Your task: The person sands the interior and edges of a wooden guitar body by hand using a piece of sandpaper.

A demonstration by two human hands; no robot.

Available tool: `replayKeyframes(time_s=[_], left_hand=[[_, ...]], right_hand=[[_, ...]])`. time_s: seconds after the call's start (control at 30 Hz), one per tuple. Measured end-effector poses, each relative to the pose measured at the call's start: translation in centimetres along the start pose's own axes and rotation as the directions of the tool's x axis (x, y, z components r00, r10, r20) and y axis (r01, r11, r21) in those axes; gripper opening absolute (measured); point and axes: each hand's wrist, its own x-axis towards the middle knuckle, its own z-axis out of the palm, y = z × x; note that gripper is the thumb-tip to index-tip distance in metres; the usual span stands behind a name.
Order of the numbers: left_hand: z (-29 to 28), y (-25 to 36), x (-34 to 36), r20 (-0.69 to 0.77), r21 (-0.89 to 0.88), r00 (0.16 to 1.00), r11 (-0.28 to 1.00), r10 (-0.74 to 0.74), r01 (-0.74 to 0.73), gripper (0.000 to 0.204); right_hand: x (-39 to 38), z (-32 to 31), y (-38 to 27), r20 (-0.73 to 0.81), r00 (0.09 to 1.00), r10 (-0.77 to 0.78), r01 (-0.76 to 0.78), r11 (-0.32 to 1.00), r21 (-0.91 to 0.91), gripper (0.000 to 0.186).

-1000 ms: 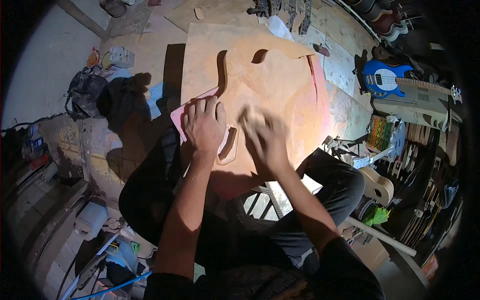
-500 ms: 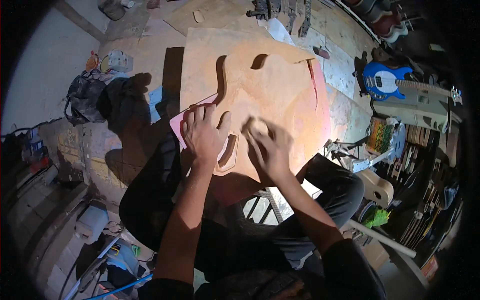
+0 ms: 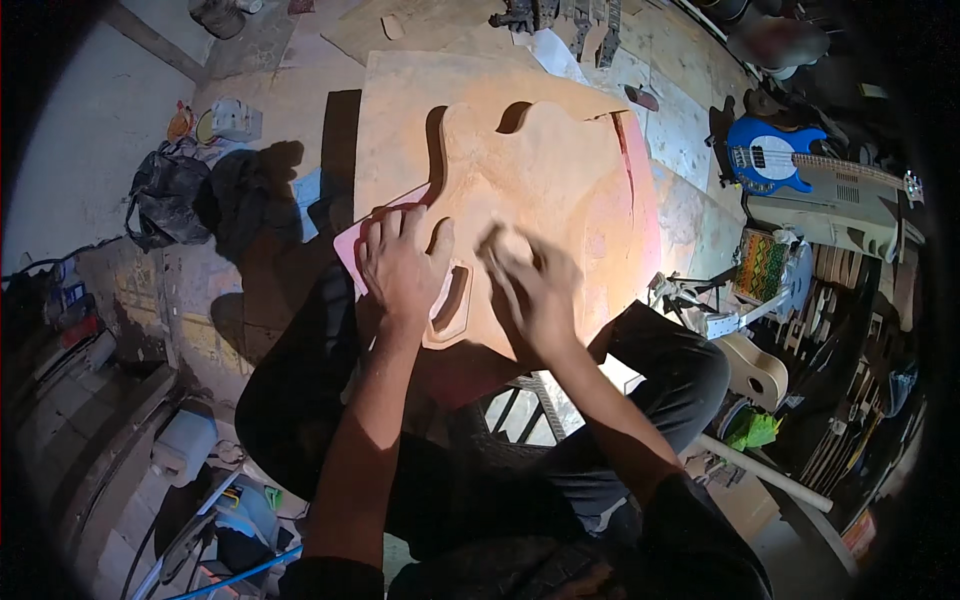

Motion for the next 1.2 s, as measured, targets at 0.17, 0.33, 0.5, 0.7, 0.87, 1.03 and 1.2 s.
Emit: replayKeyframes(time_s=[0.17,0.33,0.5,0.7,0.87,1.03,1.2], left_hand=[[-0.2,0.6,0.5,0.009,0.014,1.000,1.000,-0.003,0.003,0.041],[-0.2,0.2,0.3,0.015,-0.007,1.000,1.000,-0.007,0.007,0.039],[-0.1,0.0,0.2,-0.021,-0.024,1.000,1.000,0.019,-0.020,0.033],[0.1,0.6,0.4,-0.035,-0.041,0.999,0.998,0.035,-0.037,0.027],[0.3,-0.2,0.0,0.002,0.010,0.998,0.998,0.059,-0.059,0.030],[-0.4,-0.2,0.1,-0.082,-0.045,0.970,0.972,0.227,-0.231,0.046],[-1.1,2.4,-2.7,0.070,0.098,0.900,0.895,0.431,-0.436,0.076]], right_hand=[[4.7,1.1,-1.7,-0.067,0.998,-0.005,-0.003,0.993,-0.118,0.034],[-1.3,-0.9,-0.7,-0.016,1.000,0.016,-0.016,1.000,-0.025,0.032],[6.5,1.4,-2.1,-0.014,0.999,-0.032,0.031,0.997,-0.073,0.028],[1.1,0.4,-1.1,-0.041,0.999,-0.033,0.030,0.996,-0.081,0.026],[-0.5,0.4,-0.3,0.054,0.998,-0.043,0.042,0.999,0.022,0.028],[-10.2,-6.8,0.9,0.218,0.975,0.039,-0.067,0.990,0.123,0.031],[-9.2,-8.4,2.8,-0.003,0.989,0.146,-0.139,0.947,0.288,0.042]])
